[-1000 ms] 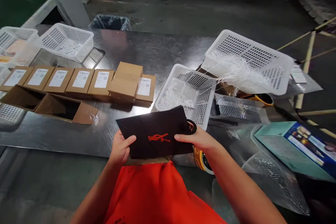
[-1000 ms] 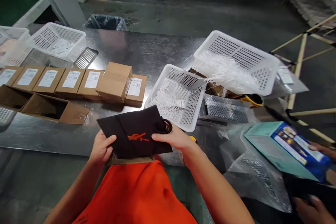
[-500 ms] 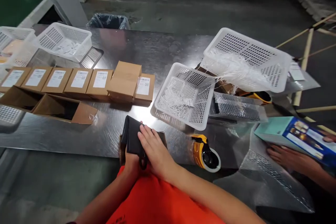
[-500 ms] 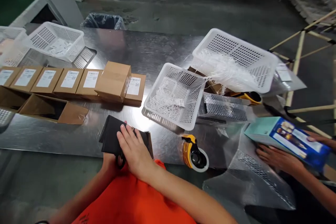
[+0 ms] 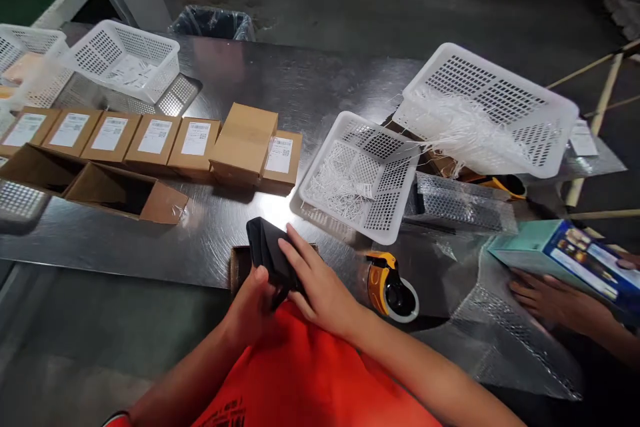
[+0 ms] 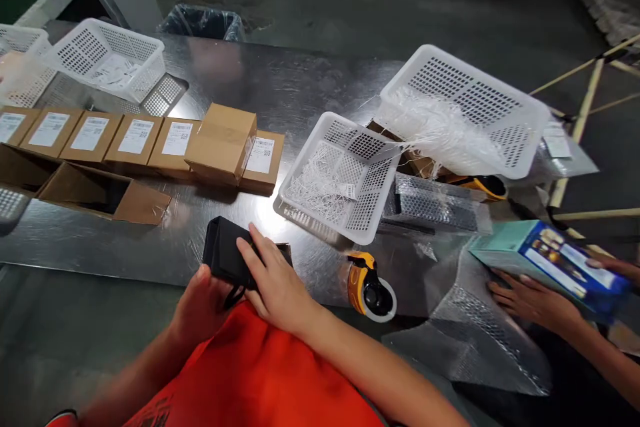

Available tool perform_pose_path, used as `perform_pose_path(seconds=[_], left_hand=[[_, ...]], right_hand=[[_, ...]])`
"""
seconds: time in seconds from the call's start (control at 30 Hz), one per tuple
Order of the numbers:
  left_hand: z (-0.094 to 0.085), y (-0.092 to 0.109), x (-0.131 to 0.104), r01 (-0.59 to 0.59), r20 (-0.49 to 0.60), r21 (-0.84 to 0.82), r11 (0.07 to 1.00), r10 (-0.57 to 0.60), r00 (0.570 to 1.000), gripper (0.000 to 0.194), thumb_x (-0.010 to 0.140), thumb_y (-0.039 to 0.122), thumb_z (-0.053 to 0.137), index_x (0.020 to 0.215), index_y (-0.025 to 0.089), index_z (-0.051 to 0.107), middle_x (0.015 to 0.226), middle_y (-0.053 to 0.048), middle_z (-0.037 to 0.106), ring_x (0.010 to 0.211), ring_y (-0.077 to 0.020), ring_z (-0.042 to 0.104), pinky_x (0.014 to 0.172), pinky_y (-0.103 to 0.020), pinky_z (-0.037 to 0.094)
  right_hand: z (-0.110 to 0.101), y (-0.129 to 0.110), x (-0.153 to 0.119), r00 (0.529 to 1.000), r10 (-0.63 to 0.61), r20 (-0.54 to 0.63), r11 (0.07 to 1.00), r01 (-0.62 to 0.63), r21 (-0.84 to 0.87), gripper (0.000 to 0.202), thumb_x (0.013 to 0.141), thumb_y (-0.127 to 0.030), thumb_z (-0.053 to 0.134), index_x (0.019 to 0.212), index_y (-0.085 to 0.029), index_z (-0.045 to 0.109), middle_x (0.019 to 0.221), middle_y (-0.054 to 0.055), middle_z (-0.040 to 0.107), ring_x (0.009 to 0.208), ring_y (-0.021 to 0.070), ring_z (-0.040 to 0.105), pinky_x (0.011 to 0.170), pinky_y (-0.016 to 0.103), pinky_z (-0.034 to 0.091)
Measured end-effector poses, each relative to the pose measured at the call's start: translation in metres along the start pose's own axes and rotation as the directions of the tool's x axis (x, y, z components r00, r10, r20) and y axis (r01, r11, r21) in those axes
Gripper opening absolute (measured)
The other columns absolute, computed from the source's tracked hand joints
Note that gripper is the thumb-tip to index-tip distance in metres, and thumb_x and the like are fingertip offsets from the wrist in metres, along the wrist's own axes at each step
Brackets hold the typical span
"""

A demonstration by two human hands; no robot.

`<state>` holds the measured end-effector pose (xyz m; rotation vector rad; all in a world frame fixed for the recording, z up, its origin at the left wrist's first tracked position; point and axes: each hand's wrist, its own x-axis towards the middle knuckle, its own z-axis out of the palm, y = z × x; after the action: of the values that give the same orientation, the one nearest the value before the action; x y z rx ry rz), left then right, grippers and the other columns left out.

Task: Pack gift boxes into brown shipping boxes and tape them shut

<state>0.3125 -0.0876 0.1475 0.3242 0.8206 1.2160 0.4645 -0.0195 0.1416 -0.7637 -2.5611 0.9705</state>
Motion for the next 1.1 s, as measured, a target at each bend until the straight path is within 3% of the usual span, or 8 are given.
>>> perform_pose_path(seconds=[0.1,0.27,0.47,0.67,0.8,0.87,0.97,1.1], left_hand=[[0.001,0.008,0.002,0.017,-0.013,-0.042,0.999,-0.018,1.0,0.073,0.072,0.059,0.068,0.135,0.029,0.045,0.121,-0.009,0.065,0.108,-0.0307,0.064,0.088,-0.042,0.056],[-0.014,-0.007,0.014,-0.078,-0.16,0.257,0.963,0.122,0.979,0.069,0.073,0.041,0.074,0.133,0.023,0.045,0.125,-0.009,0.063,0.115,-0.0246,0.059,0.1,-0.039,0.047],[-0.008,-0.029,0.028,-0.027,-0.271,0.307,0.951,0.115,0.956,0.05,0.08,0.05,0.06,0.12,0.019,0.056,0.123,-0.01,0.065,0.115,-0.0239,0.06,0.102,-0.037,0.046],[-0.004,-0.037,0.029,-0.011,-0.299,0.635,0.773,0.258,0.919,0.033,0.086,0.038,0.053,0.113,0.019,0.053,0.109,-0.008,0.07,0.102,-0.021,0.064,0.093,-0.034,0.05],[-0.032,-0.042,0.015,-0.003,-0.137,0.907,0.421,0.302,0.943,0.034,0.09,0.034,0.046,0.118,0.017,0.055,0.113,-0.012,0.068,0.105,-0.0242,0.063,0.092,-0.04,0.051],[-0.05,-0.046,0.01,-0.005,-0.028,0.994,0.11,0.299,0.954,0.032,0.088,0.032,0.047,0.113,0.015,0.061,0.115,-0.015,0.066,0.111,-0.0293,0.059,0.098,-0.047,0.046],[-0.066,-0.054,0.012,-0.044,0.073,0.986,-0.163,0.18,0.981,0.044,0.081,0.041,0.059,0.117,0.017,0.064,0.121,-0.015,0.065,0.117,-0.0354,0.055,0.104,-0.053,0.039],[-0.064,-0.06,0.023,-0.024,0.023,0.952,-0.306,-0.007,1.0,0.072,0.067,0.063,0.067,0.12,0.015,0.064,0.122,-0.018,0.065,0.116,-0.0397,0.054,0.105,-0.057,0.035]], right_hand=[[-0.01,0.003,0.001,0.999,0.042,0.011,0.995,-0.043,0.093,0.078,0.078,-0.007,0.045,0.152,-0.017,0.022,0.159,0.017,0.02,0.145,0.0275,0.024,0.114,0.05,0.033],[-0.011,0.003,0.008,0.976,0.219,-0.012,0.866,-0.189,0.463,0.046,0.09,-0.023,0.048,0.135,-0.02,0.051,0.136,0.012,0.058,0.122,0.0255,0.057,0.105,0.046,0.045],[0.006,-0.007,0.015,0.702,0.696,-0.152,0.519,-0.346,0.782,0.045,0.081,-0.053,0.063,0.11,-0.019,0.063,0.108,0.009,0.072,0.1,0.0231,0.067,0.091,0.039,0.055],[0.011,0.006,0.011,0.66,0.751,0.018,0.352,-0.423,0.835,0.047,0.067,-0.048,0.077,0.099,-0.018,0.064,0.101,0.01,0.074,0.09,0.0241,0.07,0.083,0.04,0.058],[0.0,0.015,-0.003,0.674,0.727,-0.13,0.562,-0.476,0.676,0.034,0.075,-0.049,0.069,0.085,-0.017,0.064,0.082,0.006,0.073,0.072,0.0198,0.067,0.066,0.032,0.057],[-0.01,0.016,-0.008,0.8,0.587,-0.127,0.744,-0.47,0.475,0.027,0.083,-0.043,0.062,0.076,-0.017,0.062,0.072,0.004,0.069,0.065,0.0171,0.063,0.061,0.028,0.053],[-0.019,0.015,-0.004,0.957,0.264,0.123,0.928,-0.287,0.238,0.017,0.086,-0.025,0.052,0.091,-0.017,0.067,0.089,0.006,0.072,0.078,0.0186,0.066,0.069,0.027,0.052],[-0.012,0.014,0.019,0.915,0.202,0.35,0.978,-0.167,-0.129,0.051,0.078,-0.009,0.052,0.127,-0.021,0.056,0.121,0.009,0.067,0.102,0.024,0.065,0.078,0.031,0.051]])
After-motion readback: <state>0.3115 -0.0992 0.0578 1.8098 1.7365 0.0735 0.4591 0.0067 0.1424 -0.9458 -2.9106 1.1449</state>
